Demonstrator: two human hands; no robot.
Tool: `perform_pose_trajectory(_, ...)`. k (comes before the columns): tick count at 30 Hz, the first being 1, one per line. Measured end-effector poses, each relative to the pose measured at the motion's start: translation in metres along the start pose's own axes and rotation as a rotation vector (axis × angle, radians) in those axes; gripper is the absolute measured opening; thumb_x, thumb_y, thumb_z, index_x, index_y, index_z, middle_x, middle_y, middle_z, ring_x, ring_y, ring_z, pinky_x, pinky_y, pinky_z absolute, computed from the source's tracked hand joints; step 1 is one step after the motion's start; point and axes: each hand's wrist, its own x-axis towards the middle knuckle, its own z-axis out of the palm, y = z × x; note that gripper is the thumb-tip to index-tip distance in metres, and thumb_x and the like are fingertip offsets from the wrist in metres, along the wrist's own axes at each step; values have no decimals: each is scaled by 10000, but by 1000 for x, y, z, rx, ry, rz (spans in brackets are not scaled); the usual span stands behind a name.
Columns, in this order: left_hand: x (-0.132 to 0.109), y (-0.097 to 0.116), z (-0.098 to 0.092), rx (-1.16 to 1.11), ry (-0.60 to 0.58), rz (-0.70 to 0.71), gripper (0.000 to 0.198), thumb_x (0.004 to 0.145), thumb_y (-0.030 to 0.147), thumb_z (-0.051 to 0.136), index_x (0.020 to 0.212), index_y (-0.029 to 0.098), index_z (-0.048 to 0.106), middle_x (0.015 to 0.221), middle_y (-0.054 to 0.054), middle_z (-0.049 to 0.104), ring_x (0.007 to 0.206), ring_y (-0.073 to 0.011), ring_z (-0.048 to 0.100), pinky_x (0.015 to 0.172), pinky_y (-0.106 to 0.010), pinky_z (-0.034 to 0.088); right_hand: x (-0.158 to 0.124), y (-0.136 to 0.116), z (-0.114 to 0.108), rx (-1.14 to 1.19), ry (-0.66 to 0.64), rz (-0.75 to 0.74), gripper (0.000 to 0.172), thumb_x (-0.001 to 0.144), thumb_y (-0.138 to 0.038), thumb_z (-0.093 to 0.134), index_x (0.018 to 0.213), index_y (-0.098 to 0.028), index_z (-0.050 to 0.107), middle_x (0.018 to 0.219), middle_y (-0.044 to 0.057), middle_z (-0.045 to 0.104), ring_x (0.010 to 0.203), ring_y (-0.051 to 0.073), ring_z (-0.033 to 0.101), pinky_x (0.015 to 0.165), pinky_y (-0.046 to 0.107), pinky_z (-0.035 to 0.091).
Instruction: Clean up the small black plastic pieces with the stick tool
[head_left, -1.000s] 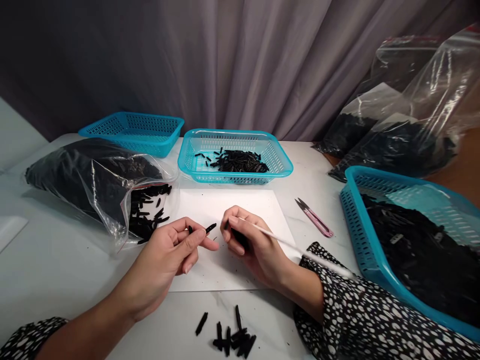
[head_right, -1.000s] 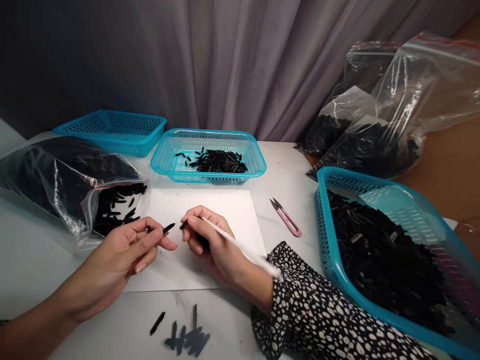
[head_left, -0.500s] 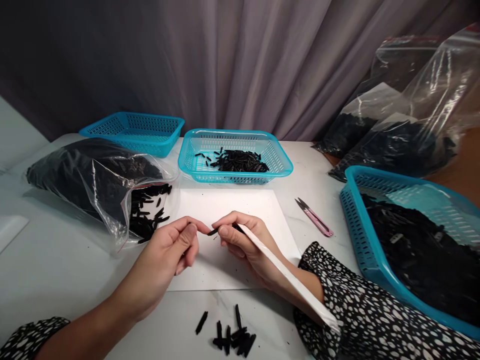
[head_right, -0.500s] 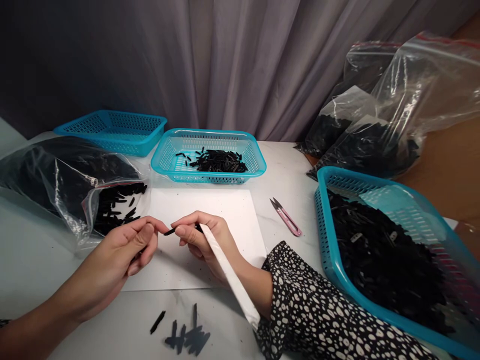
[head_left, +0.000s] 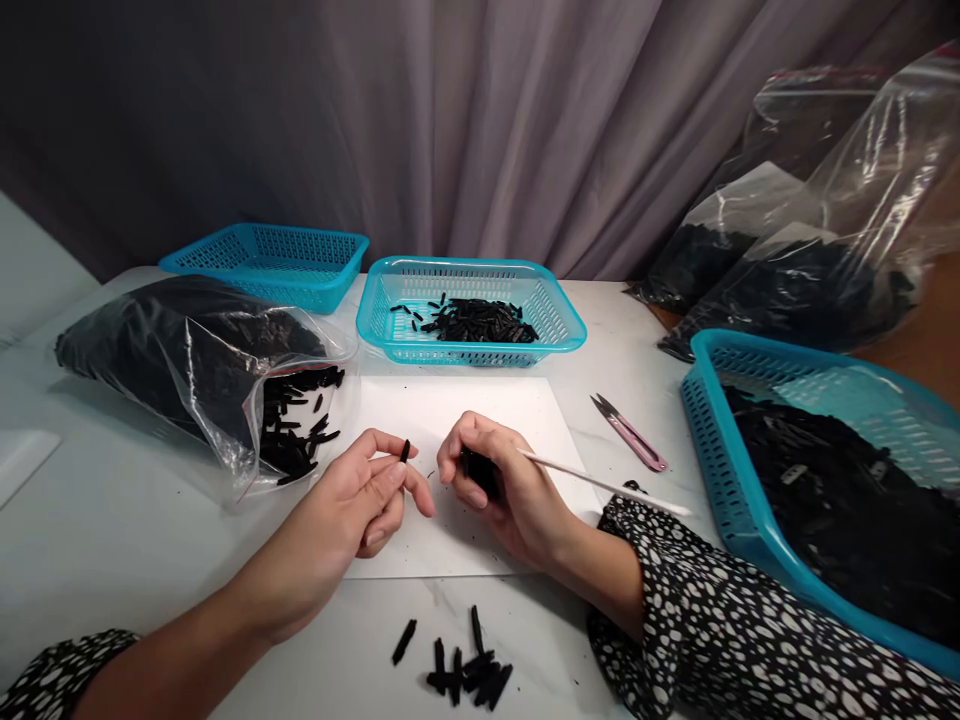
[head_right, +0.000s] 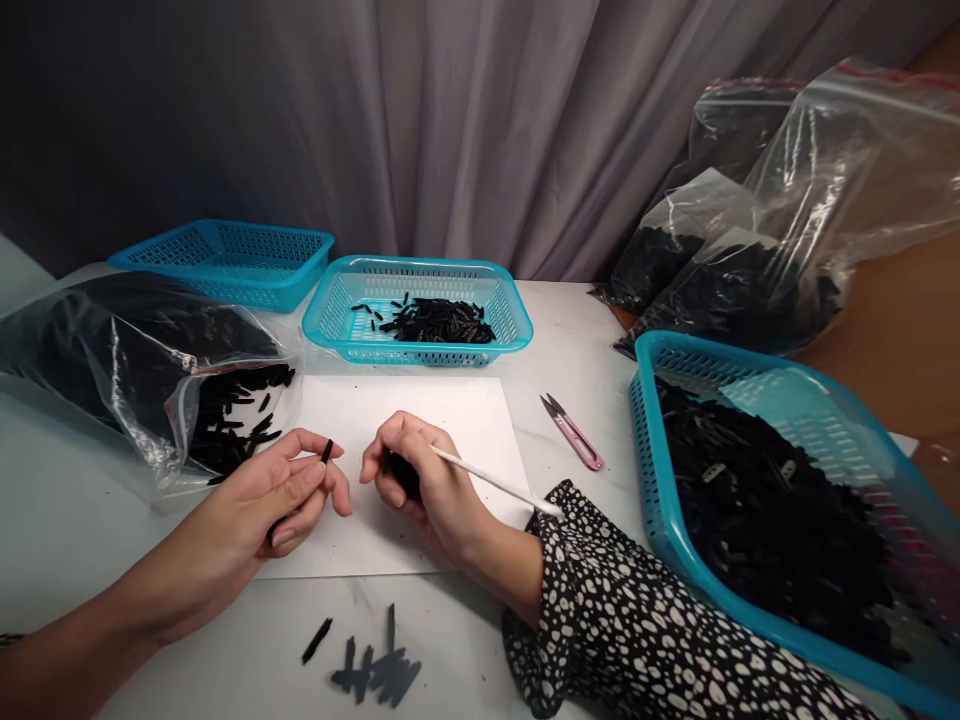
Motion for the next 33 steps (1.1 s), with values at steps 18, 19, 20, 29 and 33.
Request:
perform_pose_trajectory(18,1,3,-6,416,-35,45,276,933,469,532,786,239,498,402,106,414,444,-111,253,484,-268,183,0,-1,1,-66,-100,137,301,804,-420,772,742,-171,614,593,-60,528,414,41,255,384,222,126)
perform_pose_trajectory(19,0,3,-7,433,-36,46,282,930,470,534,774,240,489,416,110,385,454,-112,251,490,-270,181,0,-1,0,-60,-108,143,305,802,-420,773,736,-172,610,590,-61,528,412,41,252,383,222,124)
perform_pose_trajectory(20,0,4,-7,447,-38,43,290,927,471,537,762,240,480,436,111,357,464,-113,241,494,-273,173,0,0,0,-62,-115,143,306,795,-415,782,733,-170,610,588,-60,529,414,42,254,384,221,125)
perform_pose_trajectory(29,3,7,-11,14,97,-65,52,873,247,571,849,209,597,692,47,470,630,-127,342,611,-260,316,2,-3,0,6,-12,173,326,729,-392,840,718,-142,632,618,-44,547,451,34,246,406,214,107)
perform_pose_trajectory(33,6,3,-10,-174,100,-123,158,863,141,569,992,174,654,935,-47,655,812,-142,503,791,-278,403,5,-4,-2,64,-29,145,282,761,-377,820,822,-148,667,583,-79,481,438,34,199,390,208,115)
